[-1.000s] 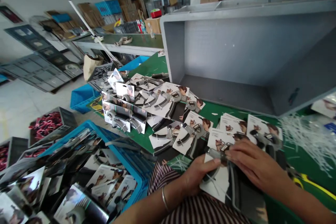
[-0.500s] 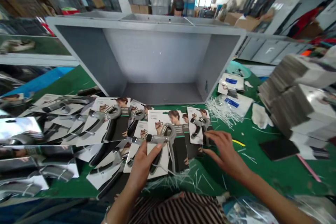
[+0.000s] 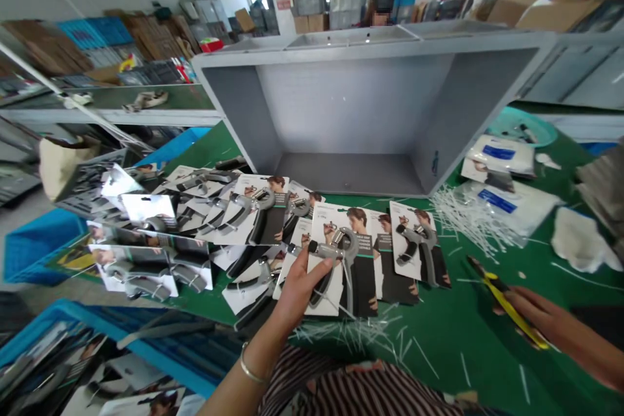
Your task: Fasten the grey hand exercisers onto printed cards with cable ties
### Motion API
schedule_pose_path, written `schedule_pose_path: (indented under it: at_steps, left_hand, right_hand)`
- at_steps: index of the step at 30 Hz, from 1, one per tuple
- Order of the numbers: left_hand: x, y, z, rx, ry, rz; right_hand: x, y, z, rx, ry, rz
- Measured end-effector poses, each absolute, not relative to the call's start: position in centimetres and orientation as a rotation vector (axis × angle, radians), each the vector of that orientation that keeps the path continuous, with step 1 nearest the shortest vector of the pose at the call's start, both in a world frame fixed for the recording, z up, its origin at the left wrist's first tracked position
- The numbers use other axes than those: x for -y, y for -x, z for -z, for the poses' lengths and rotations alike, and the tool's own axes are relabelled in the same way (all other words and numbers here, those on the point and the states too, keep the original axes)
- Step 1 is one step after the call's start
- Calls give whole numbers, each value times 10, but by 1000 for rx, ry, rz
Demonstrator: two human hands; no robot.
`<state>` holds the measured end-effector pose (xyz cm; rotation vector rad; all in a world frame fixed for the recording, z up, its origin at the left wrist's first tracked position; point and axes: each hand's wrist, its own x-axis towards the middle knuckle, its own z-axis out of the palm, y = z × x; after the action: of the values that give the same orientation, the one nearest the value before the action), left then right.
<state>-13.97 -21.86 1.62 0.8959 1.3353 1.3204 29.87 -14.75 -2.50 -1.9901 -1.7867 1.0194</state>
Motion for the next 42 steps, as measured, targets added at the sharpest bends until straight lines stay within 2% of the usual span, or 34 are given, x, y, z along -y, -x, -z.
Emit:
schedule_pose_path:
  at_steps: [3,4,8,12,18,28,31,34,39,41,42]
  left_hand:
    - [218,144,-20,-1375,-997,-1249]
    - [217,144,-23,-1367,-1034,-1226]
    - [210,137,-36,-1299,-1160,-1149]
    - [213,136,-43,-1295,-1229,-1084]
    - [223,141,-41,-1333,-1274,-1035]
    - [225,144,-38,-1295,-1311,-936]
    - [226,145,-37,-1308,-1302,-933]
    - [226,146,-35,-1326,-1283,-937]
    - [223,145,-25,-1374,-1137,-962]
    - [221,144,-19,-1339,-983,-1030]
    - [221,143,-17,-1330,-910,-1096]
  right_hand:
    - [175,-269,13,1502,1884,-1451]
    - [185,-252,6,1486,1774,-1694]
    - [200,-180,-32,1733,1267,-2303]
    - [186,-144,-57,1834,956,-2511]
    - [179,-134,-49,1623,922,-2715]
    - [179,-131,-39,1487,944,-2783]
    - [184,-128,-30,1565,1012,-2697]
    - [191,-123,-20,1926,1148,-2369]
    - [193,-116,-15,2621,1151,-1320]
    - [193,-118,-17,2632,1128,-1264]
    - [194,-121,-18,2565,1125,-1363]
